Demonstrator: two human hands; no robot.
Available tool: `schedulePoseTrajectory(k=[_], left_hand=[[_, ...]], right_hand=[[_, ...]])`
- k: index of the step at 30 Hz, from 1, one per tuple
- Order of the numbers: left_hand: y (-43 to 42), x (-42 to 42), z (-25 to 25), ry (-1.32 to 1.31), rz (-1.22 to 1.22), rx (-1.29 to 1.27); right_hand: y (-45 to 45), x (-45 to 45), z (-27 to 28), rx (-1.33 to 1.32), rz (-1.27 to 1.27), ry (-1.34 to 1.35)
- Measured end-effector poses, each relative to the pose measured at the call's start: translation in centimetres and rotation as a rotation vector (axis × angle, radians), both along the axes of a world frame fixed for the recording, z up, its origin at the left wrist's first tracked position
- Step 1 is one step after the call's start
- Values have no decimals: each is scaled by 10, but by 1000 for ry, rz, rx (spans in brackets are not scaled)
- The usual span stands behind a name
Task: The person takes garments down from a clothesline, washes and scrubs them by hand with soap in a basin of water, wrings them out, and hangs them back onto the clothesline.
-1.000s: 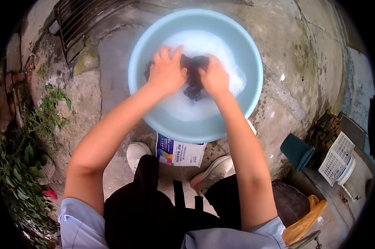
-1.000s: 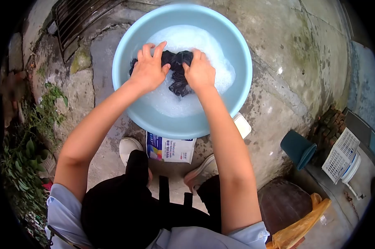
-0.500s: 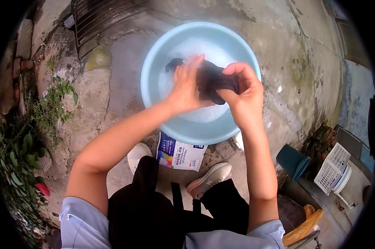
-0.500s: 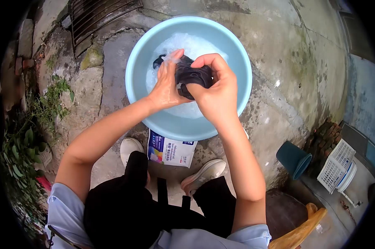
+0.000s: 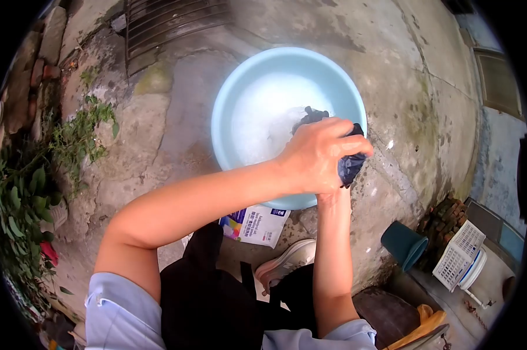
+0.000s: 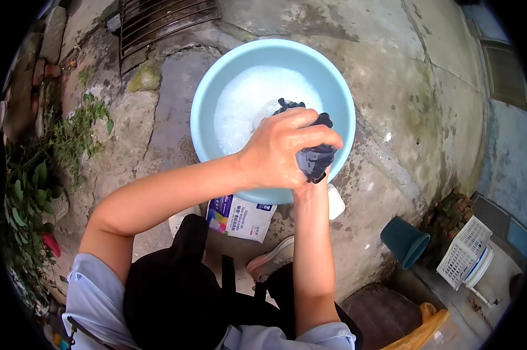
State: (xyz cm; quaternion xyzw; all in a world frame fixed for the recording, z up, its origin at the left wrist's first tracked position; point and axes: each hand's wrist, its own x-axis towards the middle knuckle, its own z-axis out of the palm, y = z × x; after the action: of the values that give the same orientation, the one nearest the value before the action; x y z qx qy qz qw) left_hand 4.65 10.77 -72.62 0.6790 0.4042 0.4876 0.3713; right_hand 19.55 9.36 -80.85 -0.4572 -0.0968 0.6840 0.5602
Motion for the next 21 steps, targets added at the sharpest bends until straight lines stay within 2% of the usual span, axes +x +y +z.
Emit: schedulePoseTrajectory(k=[3, 5, 6, 8, 9, 10, 12, 13, 14, 16, 17, 18, 20, 21], left_hand=[[-9, 5, -9, -40, -61, -83], [-17, 13, -22, -609, -130, -543], [-17, 1, -15, -516, -156, -594], [-15, -9, -22, -559, -246, -607], [-13, -15, -23, -561, -260, -606], [-11, -20, -23, -225, -215, -388], [-6, -26, -22, 57, -73, -47], [-3, -20, -29, -30, -48, -40], [-1, -15, -36, -111, -18, -33], [-5, -5, -29, -544, -46, -453], [-5, -2, -26, -666, 8, -498], [-5, -1, -27, -667, 13, -499], [1, -3, -18, -892, 101, -877], [0, 1, -11, -1153, 131, -1010]], right_hand=[[-9, -26, 17, -82, 8, 148], [-14, -39, 38, -152, 4, 285], [-13, -35, 36, -151, -17, 343], [-10, -16, 15, -122, -78, 446], [-7, 0, -16, 75, 76, 529], [-9, 4, -10, 80, 62, 518], [-10, -4, 23, -37, 27, 443], [-2, -43, 75, -280, -206, -40], [-2, -49, 75, -240, -287, -22], [-10, -58, 76, -83, -312, -129], [-14, -62, 78, -85, -308, -128], [-18, -66, 82, 39, -325, -225], [-23, -71, 87, 289, -356, -416], [-23, -69, 80, 467, -297, -499]])
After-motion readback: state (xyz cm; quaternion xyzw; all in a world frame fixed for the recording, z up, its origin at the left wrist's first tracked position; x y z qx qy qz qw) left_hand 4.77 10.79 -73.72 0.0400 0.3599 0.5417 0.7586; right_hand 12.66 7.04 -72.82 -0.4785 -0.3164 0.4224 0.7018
